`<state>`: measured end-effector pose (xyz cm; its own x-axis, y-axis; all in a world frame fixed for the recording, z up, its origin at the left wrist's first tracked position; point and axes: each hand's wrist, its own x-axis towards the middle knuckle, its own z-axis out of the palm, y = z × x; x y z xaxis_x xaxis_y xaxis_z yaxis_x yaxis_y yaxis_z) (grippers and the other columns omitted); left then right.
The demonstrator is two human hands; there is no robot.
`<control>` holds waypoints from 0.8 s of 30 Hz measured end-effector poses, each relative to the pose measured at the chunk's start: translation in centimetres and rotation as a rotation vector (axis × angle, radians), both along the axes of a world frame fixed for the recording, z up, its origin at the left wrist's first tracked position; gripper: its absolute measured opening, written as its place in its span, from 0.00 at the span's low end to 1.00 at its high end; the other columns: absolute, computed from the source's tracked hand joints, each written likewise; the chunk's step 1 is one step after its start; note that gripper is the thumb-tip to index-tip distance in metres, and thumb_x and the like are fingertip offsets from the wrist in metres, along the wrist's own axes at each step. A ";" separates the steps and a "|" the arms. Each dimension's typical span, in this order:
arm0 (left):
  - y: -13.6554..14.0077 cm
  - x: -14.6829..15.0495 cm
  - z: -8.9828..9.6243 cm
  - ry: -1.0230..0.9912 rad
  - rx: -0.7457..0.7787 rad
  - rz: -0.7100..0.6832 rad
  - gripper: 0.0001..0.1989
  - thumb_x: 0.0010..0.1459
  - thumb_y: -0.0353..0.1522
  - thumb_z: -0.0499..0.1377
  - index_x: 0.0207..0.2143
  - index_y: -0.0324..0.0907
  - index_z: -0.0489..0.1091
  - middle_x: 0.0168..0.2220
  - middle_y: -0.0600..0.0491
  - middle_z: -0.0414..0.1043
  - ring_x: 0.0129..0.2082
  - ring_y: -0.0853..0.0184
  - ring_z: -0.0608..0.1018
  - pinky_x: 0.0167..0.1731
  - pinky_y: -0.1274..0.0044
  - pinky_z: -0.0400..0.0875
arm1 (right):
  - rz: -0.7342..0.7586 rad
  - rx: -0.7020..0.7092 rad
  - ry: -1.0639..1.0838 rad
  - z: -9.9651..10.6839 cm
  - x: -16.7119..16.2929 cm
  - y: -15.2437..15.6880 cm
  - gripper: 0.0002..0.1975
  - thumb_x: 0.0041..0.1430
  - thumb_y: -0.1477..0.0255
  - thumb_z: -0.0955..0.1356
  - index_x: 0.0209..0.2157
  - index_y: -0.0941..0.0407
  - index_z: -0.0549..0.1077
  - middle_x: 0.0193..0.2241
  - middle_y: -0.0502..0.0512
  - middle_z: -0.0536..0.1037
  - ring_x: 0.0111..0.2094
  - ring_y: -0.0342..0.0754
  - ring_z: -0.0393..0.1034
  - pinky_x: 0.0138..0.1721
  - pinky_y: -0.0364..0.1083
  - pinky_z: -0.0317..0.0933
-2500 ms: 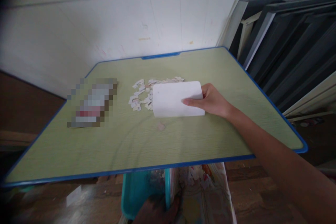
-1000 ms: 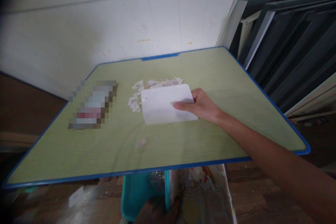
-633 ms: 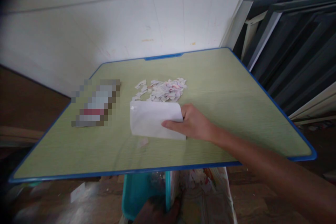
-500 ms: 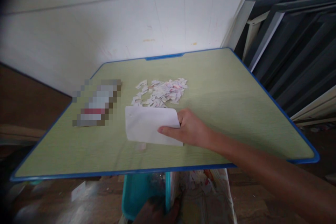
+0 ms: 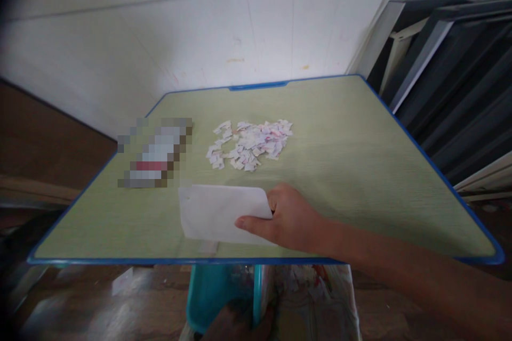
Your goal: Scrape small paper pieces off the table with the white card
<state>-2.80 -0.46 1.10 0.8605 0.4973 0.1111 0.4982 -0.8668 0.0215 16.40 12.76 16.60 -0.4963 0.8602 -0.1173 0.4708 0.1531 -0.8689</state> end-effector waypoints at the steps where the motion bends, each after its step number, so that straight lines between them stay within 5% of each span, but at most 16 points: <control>1: -0.1 0.0 -0.1 -0.007 -0.009 0.008 0.13 0.46 0.28 0.55 0.38 0.43 0.65 0.14 0.59 0.64 0.10 0.69 0.64 0.08 0.79 0.60 | 0.012 -0.005 -0.012 0.0 -0.1 -0.1 0.17 0.50 0.59 0.61 0.25 0.59 0.72 0.17 0.49 0.67 0.18 0.38 0.56 0.18 0.38 0.49; 16: -0.2 0.1 0.1 -0.022 -0.041 0.025 0.15 0.48 0.28 0.53 0.42 0.40 0.63 0.14 0.59 0.63 0.11 0.68 0.65 0.11 0.78 0.63 | 0.067 -0.040 -0.086 0.5 -0.4 -0.6 0.19 0.47 0.59 0.62 0.17 0.60 0.68 0.14 0.47 0.63 0.17 0.36 0.54 0.17 0.37 0.48; 24: -0.3 -0.1 0.4 0.078 -0.075 -0.028 0.20 0.48 0.28 0.55 0.46 0.38 0.60 0.19 0.56 0.68 0.13 0.67 0.68 0.11 0.78 0.64 | 0.126 -0.195 0.071 0.5 -0.1 -0.5 0.19 0.45 0.57 0.64 0.25 0.60 0.72 0.18 0.49 0.69 0.19 0.38 0.59 0.18 0.37 0.54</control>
<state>-2.94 -0.72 1.47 0.8787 0.4774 0.0066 0.4765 -0.8778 0.0488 16.34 12.26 17.06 -0.6111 0.7554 -0.2364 0.3953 0.0325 -0.9180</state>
